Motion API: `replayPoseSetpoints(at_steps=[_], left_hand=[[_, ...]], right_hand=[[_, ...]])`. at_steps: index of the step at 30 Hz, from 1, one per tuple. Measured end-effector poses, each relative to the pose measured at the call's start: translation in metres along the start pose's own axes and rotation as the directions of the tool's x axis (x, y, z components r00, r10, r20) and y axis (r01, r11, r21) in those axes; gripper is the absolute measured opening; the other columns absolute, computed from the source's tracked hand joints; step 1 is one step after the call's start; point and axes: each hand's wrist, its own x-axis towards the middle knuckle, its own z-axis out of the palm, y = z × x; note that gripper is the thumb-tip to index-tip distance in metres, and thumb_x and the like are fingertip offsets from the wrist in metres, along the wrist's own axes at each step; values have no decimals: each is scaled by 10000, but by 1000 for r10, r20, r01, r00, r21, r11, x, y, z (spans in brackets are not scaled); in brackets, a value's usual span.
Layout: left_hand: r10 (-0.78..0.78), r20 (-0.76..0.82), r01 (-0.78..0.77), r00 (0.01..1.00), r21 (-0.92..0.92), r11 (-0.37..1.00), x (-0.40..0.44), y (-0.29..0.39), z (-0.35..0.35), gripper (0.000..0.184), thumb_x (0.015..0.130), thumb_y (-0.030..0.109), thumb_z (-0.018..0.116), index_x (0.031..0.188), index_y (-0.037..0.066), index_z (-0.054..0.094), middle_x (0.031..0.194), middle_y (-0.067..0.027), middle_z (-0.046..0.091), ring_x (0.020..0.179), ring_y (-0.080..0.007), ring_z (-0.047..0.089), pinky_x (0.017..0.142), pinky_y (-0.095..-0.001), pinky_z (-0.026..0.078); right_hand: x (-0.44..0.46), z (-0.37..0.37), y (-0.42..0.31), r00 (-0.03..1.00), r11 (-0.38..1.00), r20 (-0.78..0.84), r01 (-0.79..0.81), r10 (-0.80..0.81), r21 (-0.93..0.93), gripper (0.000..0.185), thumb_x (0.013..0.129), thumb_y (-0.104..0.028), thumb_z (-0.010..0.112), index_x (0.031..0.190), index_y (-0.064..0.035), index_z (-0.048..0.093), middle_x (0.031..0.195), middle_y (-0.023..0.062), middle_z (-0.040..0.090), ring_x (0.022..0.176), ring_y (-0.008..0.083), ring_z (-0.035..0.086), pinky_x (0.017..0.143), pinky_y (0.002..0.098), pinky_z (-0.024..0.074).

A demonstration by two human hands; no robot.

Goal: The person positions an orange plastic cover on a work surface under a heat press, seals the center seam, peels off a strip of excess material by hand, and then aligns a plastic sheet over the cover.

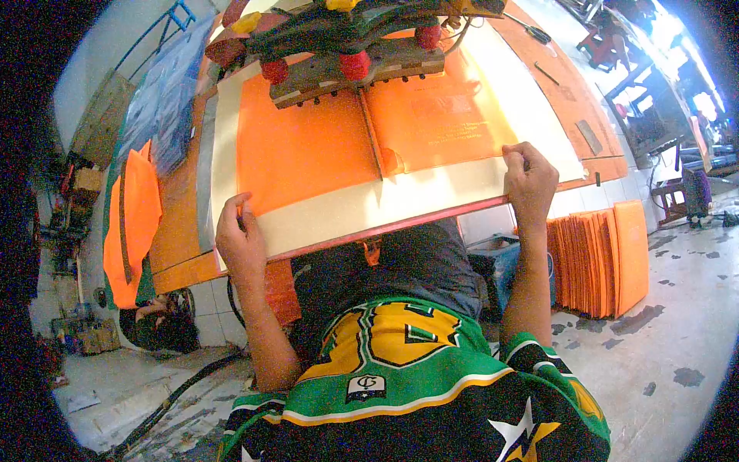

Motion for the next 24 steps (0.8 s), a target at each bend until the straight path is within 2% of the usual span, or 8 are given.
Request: replayPoseSetpoints(at_steps=[9,12,14,17,19,21,23,24], left_hand=[[-32,6,32,999,16,999,-4,-8,1,260,1050,220,569,1218,40,653,1075,-166,710,942,-302,670,849,-414,520],[-202,-132,192,970,-83,978,-16,4,-2,330,1032,250,609,1279,31,603,1041,-139,658,920,-242,622,838,-376,507],[-219,-525,-99,823,-512,853,-38,6,8,262,1007,201,642,1180,5,626,732,-39,490,662,-227,448,699,-367,434],[363,-130,-385,923,-310,869,-117,-23,12,185,1003,194,647,958,15,662,659,-78,546,609,-272,513,660,-391,456],[426,80,-388,901,-288,876,-131,-34,26,215,1006,193,643,876,24,667,641,-97,566,601,-293,545,651,-412,470],[438,147,-375,887,-325,868,-137,-40,45,254,996,204,660,810,31,680,704,-142,638,665,-353,620,694,-447,524],[262,303,-186,916,-257,948,-147,-78,54,283,1017,273,640,892,42,745,864,-152,736,836,-347,711,816,-435,564],[-19,340,81,940,-169,982,-141,-89,55,232,1005,239,662,957,27,742,878,-174,734,842,-349,712,833,-448,568]], right_hand=[[0,0,-2,1000,1000,3,3,-3,-12,197,915,-134,638,953,-17,792,682,129,690,573,145,583,572,327,448],[-1,0,-2,1000,999,2,-16,16,34,200,909,-124,628,951,-14,791,682,135,688,569,150,588,567,330,449],[-1,1,-1,1000,999,-13,23,-23,28,205,907,-120,620,948,-9,787,679,140,684,563,156,592,561,333,451],[0,2,1,1000,999,-14,23,-22,44,204,910,-121,620,947,-5,784,676,144,678,561,163,591,562,335,452],[0,3,1,1000,998,-15,15,-14,63,202,911,-121,622,946,-5,784,677,147,679,563,168,594,565,336,454],[0,4,4,1000,997,-20,3,-1,76,200,911,-121,624,946,-5,783,678,150,680,565,173,597,569,337,457],[0,6,6,997,995,-53,61,-57,77,192,914,-127,638,945,-6,783,685,155,684,573,181,605,577,339,460],[0,5,4,997,995,-52,61,-57,78,192,914,-127,638,945,-6,783,685,155,684,573,181,605,577,339,460]])
